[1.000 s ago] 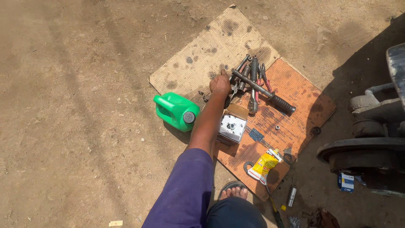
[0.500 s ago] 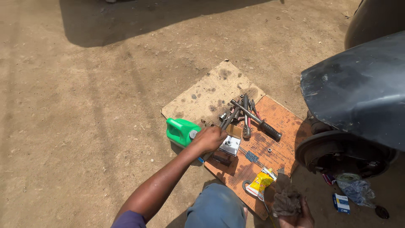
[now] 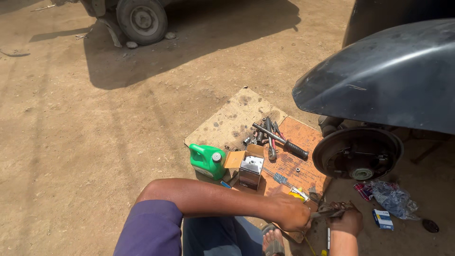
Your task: The person greases and installs bearings into a wheel hub, uses a hammer and a metal rod to drive components into place, and applies grease from a small yellow packet. They handle various metal washers and spacers during the assembly process.
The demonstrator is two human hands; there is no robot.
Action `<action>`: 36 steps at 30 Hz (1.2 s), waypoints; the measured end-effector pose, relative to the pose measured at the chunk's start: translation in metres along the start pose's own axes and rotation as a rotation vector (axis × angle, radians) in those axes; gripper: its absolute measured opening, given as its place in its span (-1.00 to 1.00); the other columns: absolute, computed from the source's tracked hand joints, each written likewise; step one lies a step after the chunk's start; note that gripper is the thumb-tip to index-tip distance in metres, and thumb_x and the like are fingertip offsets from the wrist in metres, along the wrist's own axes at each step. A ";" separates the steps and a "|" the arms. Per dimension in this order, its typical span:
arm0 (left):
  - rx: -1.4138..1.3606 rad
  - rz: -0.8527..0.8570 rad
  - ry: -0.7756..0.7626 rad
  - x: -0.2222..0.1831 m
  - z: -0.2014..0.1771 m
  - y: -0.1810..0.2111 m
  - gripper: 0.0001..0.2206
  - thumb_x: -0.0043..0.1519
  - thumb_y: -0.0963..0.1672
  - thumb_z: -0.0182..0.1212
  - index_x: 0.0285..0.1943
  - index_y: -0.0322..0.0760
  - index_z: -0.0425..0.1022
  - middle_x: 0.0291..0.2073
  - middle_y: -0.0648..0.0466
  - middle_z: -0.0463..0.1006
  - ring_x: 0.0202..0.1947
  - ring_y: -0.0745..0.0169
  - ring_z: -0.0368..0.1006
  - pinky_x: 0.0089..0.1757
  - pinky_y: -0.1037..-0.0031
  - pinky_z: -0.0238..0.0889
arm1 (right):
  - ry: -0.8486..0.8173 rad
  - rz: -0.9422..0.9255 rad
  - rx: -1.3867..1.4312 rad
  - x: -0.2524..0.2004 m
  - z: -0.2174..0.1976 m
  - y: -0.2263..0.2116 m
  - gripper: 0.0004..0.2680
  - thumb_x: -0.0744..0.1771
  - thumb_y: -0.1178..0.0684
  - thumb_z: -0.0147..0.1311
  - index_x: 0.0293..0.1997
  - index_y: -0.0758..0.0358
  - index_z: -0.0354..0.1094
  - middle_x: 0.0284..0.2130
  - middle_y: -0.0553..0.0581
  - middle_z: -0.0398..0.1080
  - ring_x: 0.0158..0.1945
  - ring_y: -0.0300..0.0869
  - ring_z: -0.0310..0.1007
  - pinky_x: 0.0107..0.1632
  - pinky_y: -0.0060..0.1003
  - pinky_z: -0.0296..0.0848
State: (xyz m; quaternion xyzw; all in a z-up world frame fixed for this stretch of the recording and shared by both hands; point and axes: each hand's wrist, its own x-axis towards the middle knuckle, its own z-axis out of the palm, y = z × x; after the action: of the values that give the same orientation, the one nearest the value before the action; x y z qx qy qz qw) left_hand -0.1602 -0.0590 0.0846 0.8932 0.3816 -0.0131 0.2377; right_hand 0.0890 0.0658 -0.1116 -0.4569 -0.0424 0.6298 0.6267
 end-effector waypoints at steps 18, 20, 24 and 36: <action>-0.346 -0.144 -0.110 0.092 -0.005 0.049 -0.29 0.33 0.21 -0.20 -0.23 -0.51 0.62 -0.32 -0.36 0.61 -0.22 -0.29 0.60 -0.09 0.02 0.43 | -0.298 -0.796 -1.773 -0.137 -0.031 -0.066 -0.63 0.20 0.10 0.09 0.14 0.01 0.41 0.11 0.13 0.44 0.22 0.09 0.35 0.17 0.00 0.43; -0.375 -0.109 -0.042 0.084 -0.024 0.057 -0.23 0.29 0.29 -0.24 -0.13 -0.42 0.61 -0.32 -0.28 0.60 -0.20 -0.21 0.58 -0.08 0.04 0.41 | -0.235 -0.586 -1.655 -0.128 -0.024 -0.052 -0.79 0.30 0.04 0.04 0.00 0.20 0.44 -0.08 0.25 0.51 0.02 0.13 0.48 0.04 0.02 0.47; 0.226 -0.002 0.741 0.081 -0.079 0.039 -0.37 0.24 0.25 0.18 0.31 -0.11 0.40 0.21 -0.07 0.35 0.26 -0.10 0.23 0.20 -0.03 0.16 | -0.211 -0.579 -1.040 -0.120 -0.016 -0.076 -0.63 0.44 -0.28 -0.13 -0.15 0.25 0.45 -0.28 0.21 0.51 -0.20 0.08 0.50 -0.17 -0.03 0.43; 0.272 -0.149 0.878 0.125 -0.105 -0.022 0.10 -0.13 0.11 0.62 0.58 0.07 -0.08 0.34 -0.12 0.15 0.36 -0.23 0.14 0.15 -0.16 0.08 | -0.138 -1.258 -0.775 -0.191 0.024 -0.083 -0.83 0.46 0.09 0.20 -0.14 0.44 0.40 -0.37 0.21 0.42 -0.44 -0.22 0.40 -0.39 -0.31 0.34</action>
State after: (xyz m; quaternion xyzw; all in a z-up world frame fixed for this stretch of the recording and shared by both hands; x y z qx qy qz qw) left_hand -0.1035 0.0841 0.1434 0.8075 0.5038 0.2992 -0.0672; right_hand 0.0975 -0.0625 0.0537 -0.4941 -0.5548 0.1191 0.6587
